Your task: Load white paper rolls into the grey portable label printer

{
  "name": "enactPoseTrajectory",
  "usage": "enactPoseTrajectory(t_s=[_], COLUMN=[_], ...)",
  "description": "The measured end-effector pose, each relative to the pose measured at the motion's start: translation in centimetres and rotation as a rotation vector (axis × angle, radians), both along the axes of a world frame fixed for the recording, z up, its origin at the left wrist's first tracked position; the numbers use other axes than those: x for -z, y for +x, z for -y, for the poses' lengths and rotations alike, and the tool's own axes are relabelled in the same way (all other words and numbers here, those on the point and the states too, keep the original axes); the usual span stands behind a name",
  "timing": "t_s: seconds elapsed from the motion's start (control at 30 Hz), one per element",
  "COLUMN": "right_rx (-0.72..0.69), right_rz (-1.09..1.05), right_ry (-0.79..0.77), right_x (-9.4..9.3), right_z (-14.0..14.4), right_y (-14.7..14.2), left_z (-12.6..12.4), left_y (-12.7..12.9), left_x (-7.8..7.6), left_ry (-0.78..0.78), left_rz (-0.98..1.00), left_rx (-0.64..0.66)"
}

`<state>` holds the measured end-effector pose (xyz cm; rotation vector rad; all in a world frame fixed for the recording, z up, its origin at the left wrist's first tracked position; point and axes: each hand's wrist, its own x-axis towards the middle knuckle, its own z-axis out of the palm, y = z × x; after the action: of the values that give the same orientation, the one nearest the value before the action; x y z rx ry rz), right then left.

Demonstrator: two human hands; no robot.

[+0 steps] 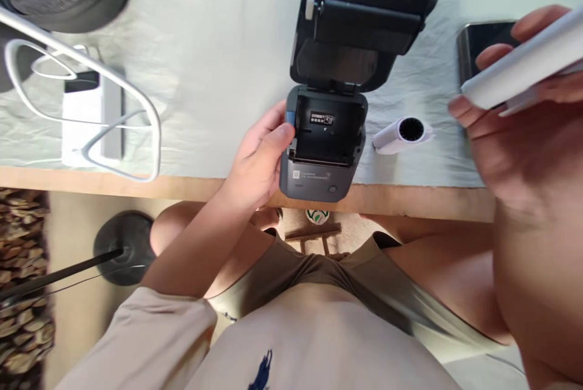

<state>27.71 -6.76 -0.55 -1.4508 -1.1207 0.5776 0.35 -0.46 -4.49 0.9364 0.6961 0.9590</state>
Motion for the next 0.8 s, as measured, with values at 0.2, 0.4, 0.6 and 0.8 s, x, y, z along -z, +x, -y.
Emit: enactPoseTrajectory(t_s=[0.2,0.4,0.6,0.8], right_rx=[-0.265,-0.216,-0.219,-0.253], right_rz=[0.166,1.032,1.018,0.835], right_ry=[0.023,0.304,0.332,0.384], right_x=[-4.1,-1.7,-0.7,-0.1], right_z=[1.9,0.2,-1.0,-1.4], right_y=[-8.3,-8.8,-8.9,-8.1], left_z=[-0.1,0.5,0.4,0.3], left_y=[-0.1,0.0,-0.2,-0.2], left_x=[0.0,-1.3,-0.8,-0.5], left_ry=[0.038,-0.055,0.026,0.028], left_rz=[-0.054,0.064,0.011,0.001], left_rx=[0.016,0.017,0.014,0.009])
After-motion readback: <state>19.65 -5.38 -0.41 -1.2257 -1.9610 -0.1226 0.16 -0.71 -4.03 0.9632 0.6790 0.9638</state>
